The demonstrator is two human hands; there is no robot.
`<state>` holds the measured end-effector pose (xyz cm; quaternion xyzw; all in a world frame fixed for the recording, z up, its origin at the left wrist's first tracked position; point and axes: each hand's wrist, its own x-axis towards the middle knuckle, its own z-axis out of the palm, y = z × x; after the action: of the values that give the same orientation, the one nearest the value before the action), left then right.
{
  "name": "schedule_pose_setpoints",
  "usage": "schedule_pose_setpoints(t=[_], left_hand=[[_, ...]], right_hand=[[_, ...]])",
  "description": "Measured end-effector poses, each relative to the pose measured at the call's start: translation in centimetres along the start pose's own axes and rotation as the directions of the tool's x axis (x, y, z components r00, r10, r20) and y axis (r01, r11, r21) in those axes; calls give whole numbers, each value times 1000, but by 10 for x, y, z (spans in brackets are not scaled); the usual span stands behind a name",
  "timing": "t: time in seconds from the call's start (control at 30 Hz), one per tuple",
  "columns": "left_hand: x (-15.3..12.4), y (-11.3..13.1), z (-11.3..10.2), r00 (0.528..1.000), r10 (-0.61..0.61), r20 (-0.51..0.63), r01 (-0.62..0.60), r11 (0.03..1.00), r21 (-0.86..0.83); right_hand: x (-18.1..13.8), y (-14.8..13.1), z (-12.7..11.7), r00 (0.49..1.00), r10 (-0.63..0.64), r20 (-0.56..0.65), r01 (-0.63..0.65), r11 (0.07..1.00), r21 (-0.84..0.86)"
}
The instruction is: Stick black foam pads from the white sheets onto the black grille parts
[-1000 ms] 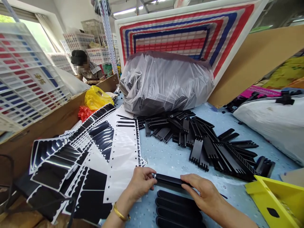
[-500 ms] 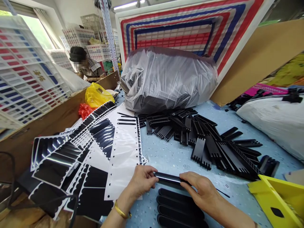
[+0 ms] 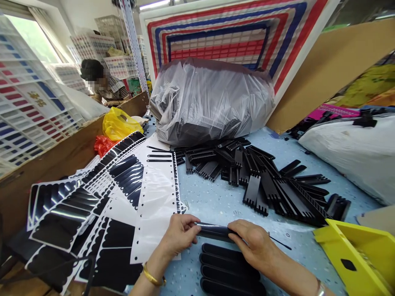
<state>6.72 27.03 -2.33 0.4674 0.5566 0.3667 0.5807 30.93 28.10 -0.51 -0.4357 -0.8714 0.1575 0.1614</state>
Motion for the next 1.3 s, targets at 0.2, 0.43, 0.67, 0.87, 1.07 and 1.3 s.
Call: schedule_pose_setpoints(t=[0.2, 0.43, 0.67, 0.87, 1.07, 1.3], left_hand=[[2, 2, 3, 1000, -14, -25, 15, 1000, 27], [3, 2, 6, 998, -17, -63, 19, 999, 31], [1, 4, 7, 997, -27, -76, 29, 999, 19], [1, 7, 6, 995, -42, -90, 44, 999, 18], [1, 5, 4, 996, -54, -77, 57, 997, 42], [1, 5, 4, 994, -65, -85, 69, 997, 46]], right_hand=[[1, -1, -3, 997, 52, 50, -55, 996, 71], [5, 1, -8, 986, 121, 112, -144, 963, 227], [5, 4, -8, 985, 127, 113, -154, 946, 287], [3, 4, -11, 985, 124, 118, -155, 937, 314], [2, 4, -13, 985, 130, 113, -161, 927, 338], [2, 7, -11, 986, 133, 100, -163, 892, 421]])
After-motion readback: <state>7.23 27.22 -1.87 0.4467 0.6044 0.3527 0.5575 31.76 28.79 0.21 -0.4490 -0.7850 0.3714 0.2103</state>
